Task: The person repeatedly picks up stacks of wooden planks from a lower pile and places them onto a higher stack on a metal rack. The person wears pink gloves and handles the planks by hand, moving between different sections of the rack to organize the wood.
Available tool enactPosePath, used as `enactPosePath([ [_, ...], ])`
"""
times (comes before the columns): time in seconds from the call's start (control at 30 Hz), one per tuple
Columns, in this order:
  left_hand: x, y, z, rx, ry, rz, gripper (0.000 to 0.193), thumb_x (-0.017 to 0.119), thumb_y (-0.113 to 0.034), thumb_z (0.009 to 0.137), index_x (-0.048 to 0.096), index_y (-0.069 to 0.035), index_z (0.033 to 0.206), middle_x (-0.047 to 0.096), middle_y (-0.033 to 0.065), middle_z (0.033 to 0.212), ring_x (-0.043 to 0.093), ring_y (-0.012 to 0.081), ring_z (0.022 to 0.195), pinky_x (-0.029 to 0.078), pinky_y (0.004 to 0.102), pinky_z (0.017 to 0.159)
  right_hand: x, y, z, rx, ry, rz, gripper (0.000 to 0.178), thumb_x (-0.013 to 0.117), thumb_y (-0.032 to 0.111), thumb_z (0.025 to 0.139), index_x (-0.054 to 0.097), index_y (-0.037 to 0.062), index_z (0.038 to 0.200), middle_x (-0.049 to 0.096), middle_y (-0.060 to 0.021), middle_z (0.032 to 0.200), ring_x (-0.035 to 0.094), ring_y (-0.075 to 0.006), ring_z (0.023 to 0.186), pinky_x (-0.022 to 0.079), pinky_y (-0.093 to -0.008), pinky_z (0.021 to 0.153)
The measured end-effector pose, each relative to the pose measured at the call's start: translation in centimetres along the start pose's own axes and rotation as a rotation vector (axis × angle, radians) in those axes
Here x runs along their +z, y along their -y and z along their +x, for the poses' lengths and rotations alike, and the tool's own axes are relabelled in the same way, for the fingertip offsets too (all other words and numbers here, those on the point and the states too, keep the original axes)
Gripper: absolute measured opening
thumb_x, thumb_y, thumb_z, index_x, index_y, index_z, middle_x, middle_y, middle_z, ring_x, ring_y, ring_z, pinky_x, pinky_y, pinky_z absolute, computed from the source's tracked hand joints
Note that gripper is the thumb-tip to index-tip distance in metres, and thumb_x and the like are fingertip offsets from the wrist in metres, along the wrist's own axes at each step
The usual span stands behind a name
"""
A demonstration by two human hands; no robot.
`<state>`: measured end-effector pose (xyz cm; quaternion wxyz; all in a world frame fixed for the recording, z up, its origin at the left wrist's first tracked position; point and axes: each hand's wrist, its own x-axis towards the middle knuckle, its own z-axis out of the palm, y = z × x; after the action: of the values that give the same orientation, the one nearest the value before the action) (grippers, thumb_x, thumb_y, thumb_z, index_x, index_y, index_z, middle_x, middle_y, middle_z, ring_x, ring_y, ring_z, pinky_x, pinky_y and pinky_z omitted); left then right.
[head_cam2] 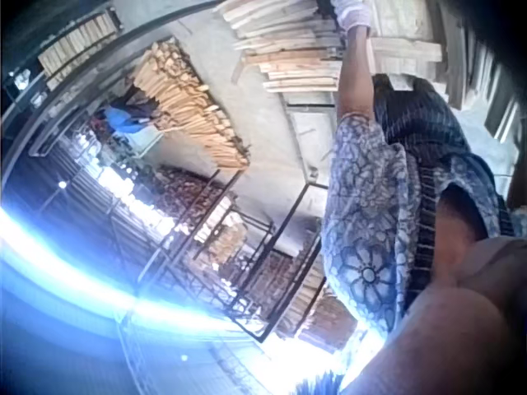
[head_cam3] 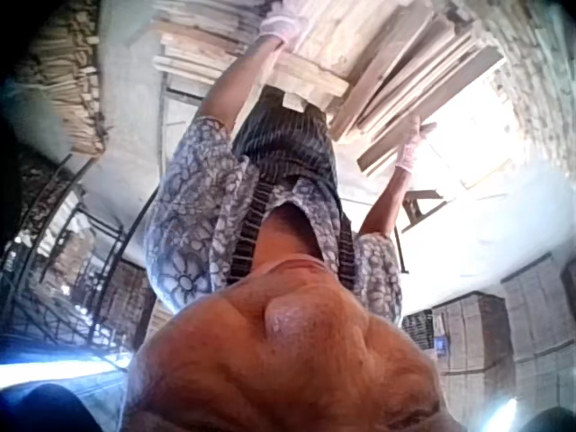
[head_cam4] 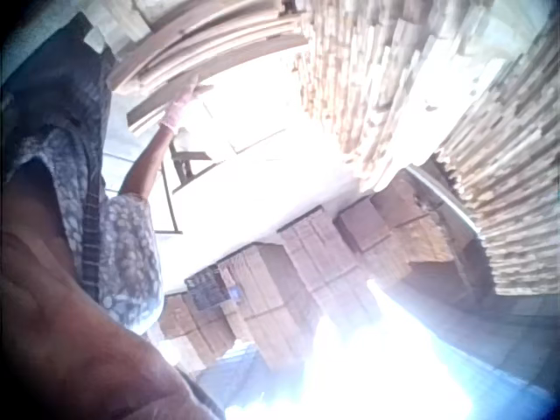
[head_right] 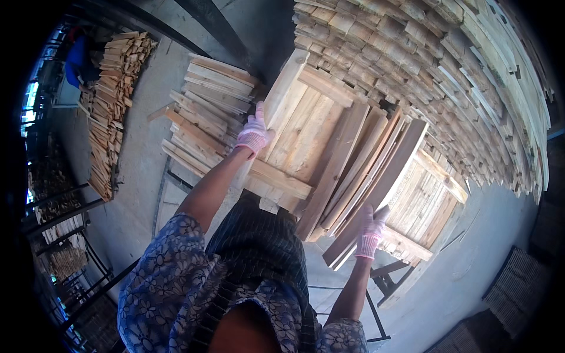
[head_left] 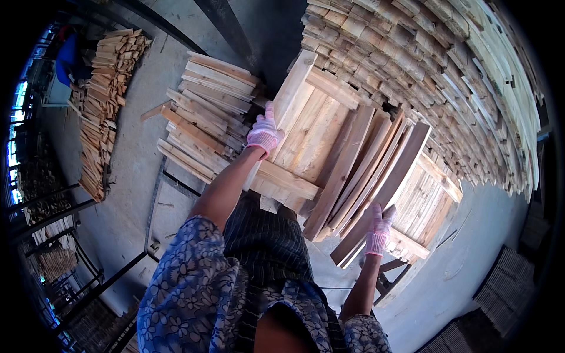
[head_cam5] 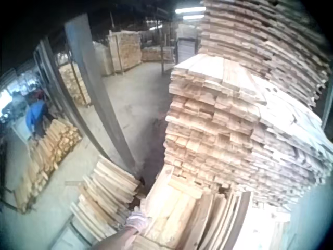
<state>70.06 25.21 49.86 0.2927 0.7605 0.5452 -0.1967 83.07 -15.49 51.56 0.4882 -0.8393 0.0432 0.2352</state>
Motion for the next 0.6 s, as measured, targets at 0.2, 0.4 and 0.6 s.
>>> enactPosePath([
  [0.2,1.9,4.1,2.8,0.108,-0.065,-0.189,0.105,0.064,-0.055,0.087,-0.003,-0.024,0.162,0.031,0.0361,0.152,0.041,0.0514,0.137,0.037,0.0491,0.113,14.2,8.0,-3.7,0.001,0.369,0.369,0.071,0.064,0.028,0.099,0.03,0.003,0.156,0.057,-0.0123,0.138,0.059,-0.0216,0.119,0.048,-0.0314,0.101],
  [0.4,5.2,5.0,4.5,0.359,-0.123,-0.446,0.067,0.052,-0.044,0.1,0.027,-0.018,0.157,0.047,0.0272,0.142,0.05,0.0477,0.126,0.043,0.0501,0.106,28.3,3.8,1.8,0.065,0.285,0.306,0.074,0.056,0.04,0.103,0.026,0.0008,0.158,0.053,-0.0153,0.146,0.05,-0.0222,0.133,0.037,-0.0318,0.111],
  [0.6,5.0,6.8,5.0,0.25,-0.121,-0.487,0.063,0.051,-0.043,0.1,0.031,-0.018,0.154,0.043,0.0288,0.146,0.051,0.0494,0.125,0.046,0.0522,0.103,33.8,6.5,-1.3,0.084,0.387,0.039,0.077,0.048,0.049,0.104,0.02,0.0047,0.16,0.042,-0.0232,0.155,0.041,-0.0318,0.143,0.035,-0.0344,0.113],
])
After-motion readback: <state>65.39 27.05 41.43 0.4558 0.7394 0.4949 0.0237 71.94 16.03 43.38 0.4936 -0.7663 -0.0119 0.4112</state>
